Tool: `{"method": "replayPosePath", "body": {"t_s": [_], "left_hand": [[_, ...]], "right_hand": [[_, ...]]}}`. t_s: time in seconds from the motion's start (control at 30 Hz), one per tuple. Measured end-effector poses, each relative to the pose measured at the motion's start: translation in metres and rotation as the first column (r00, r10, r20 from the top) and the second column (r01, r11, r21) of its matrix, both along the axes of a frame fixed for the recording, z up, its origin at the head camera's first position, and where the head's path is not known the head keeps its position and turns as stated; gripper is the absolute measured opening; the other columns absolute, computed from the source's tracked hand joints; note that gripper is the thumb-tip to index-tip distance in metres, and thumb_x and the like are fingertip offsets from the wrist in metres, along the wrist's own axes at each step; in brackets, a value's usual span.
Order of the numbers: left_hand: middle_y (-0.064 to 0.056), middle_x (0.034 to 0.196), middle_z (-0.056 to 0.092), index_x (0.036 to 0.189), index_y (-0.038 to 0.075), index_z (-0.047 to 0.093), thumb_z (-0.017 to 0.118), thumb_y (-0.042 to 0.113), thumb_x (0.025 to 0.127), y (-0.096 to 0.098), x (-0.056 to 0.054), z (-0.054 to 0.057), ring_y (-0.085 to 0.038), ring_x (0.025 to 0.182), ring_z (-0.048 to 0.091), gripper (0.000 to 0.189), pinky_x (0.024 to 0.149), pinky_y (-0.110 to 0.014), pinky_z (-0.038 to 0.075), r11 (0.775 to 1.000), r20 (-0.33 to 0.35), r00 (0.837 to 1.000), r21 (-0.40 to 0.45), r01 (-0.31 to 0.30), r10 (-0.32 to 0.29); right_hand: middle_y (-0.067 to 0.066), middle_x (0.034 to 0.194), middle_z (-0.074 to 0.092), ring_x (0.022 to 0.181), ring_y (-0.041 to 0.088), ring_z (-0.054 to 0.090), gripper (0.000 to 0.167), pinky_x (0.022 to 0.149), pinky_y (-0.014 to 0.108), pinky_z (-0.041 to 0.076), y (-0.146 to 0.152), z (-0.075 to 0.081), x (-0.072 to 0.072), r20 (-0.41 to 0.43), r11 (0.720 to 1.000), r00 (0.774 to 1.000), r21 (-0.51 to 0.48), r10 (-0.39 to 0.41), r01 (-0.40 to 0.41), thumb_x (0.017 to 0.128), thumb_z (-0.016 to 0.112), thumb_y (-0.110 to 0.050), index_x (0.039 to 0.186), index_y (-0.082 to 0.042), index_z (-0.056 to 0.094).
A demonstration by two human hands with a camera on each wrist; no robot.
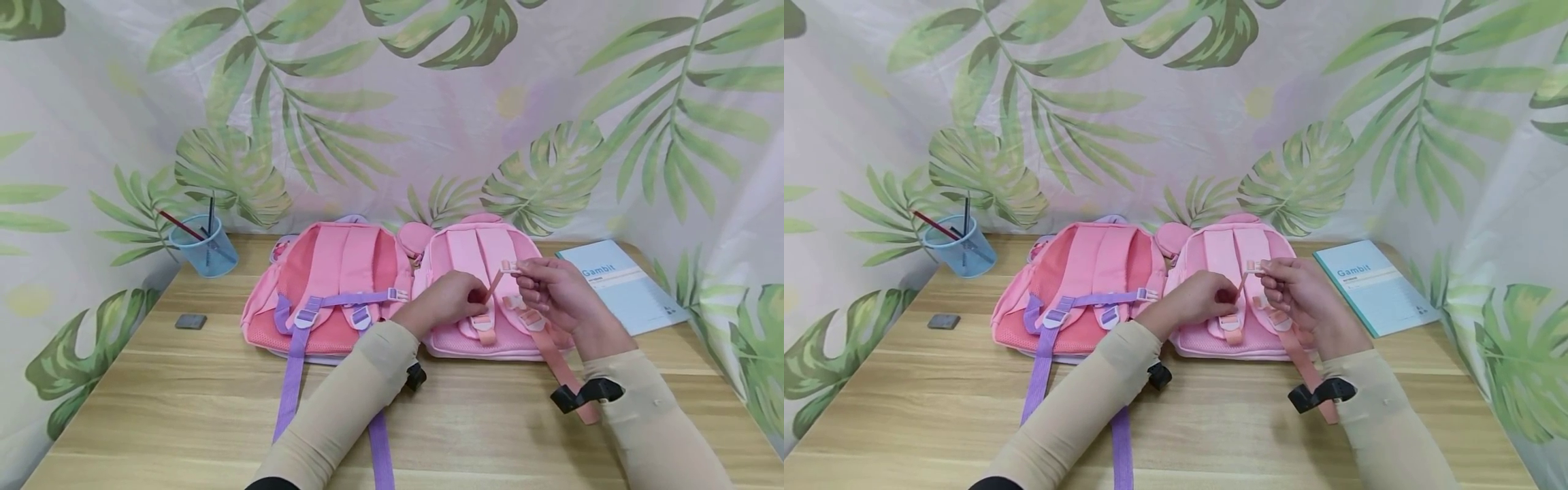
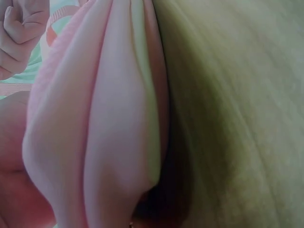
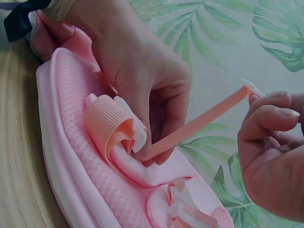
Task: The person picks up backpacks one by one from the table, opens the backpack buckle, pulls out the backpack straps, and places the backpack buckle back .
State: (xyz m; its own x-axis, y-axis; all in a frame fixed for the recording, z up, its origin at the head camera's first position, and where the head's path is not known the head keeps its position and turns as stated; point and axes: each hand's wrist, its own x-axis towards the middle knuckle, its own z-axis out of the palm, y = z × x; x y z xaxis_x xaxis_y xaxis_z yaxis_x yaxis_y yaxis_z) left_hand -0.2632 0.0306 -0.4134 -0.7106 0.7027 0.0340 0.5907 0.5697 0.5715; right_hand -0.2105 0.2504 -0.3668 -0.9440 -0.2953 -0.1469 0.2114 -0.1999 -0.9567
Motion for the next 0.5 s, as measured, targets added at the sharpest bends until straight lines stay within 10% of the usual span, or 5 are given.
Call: {"method": "replayPosePath", "body": {"t_s": [0.27, 0.5], "left_hand": [[-0.004, 0.108, 0.075, 0.126, 0.005, 0.074, 0.075, 0.028, 0.103, -0.008, 0.001, 0.017, -0.011, 0.096, 0.066, 0.032, 0.088, -0.022, 0.053, 0.992, 0.071, 0.997, 0.118, -0.042, 0.033], [-0.009, 0.118, 0.073, 0.135, 0.005, 0.069, 0.073, 0.025, 0.105, -0.004, 0.003, 0.038, -0.018, 0.107, 0.067, 0.037, 0.093, -0.029, 0.056, 0.939, 0.013, 1.0, 0.345, -0.012, 0.008]], "right_hand": [[-0.004, 0.07, 0.051, 0.058, 0.01, 0.04, 0.036, 0.048, 0.018, 0.033, 0.001, 0.003, 0.003, -0.001, 0.999, 0.999, -0.019, -0.045, 0.045, 0.115, 0.052, -0.017, 0.092, -0.012, 0.08], [-0.004, 0.07, 0.052, 0.06, 0.014, 0.035, 0.039, 0.049, 0.02, 0.03, 0.003, -0.002, 0.002, -0.017, 1.0, 1.0, -0.023, 0.017, -0.017, 0.116, 0.049, -0.02, 0.092, -0.014, 0.079]]}}
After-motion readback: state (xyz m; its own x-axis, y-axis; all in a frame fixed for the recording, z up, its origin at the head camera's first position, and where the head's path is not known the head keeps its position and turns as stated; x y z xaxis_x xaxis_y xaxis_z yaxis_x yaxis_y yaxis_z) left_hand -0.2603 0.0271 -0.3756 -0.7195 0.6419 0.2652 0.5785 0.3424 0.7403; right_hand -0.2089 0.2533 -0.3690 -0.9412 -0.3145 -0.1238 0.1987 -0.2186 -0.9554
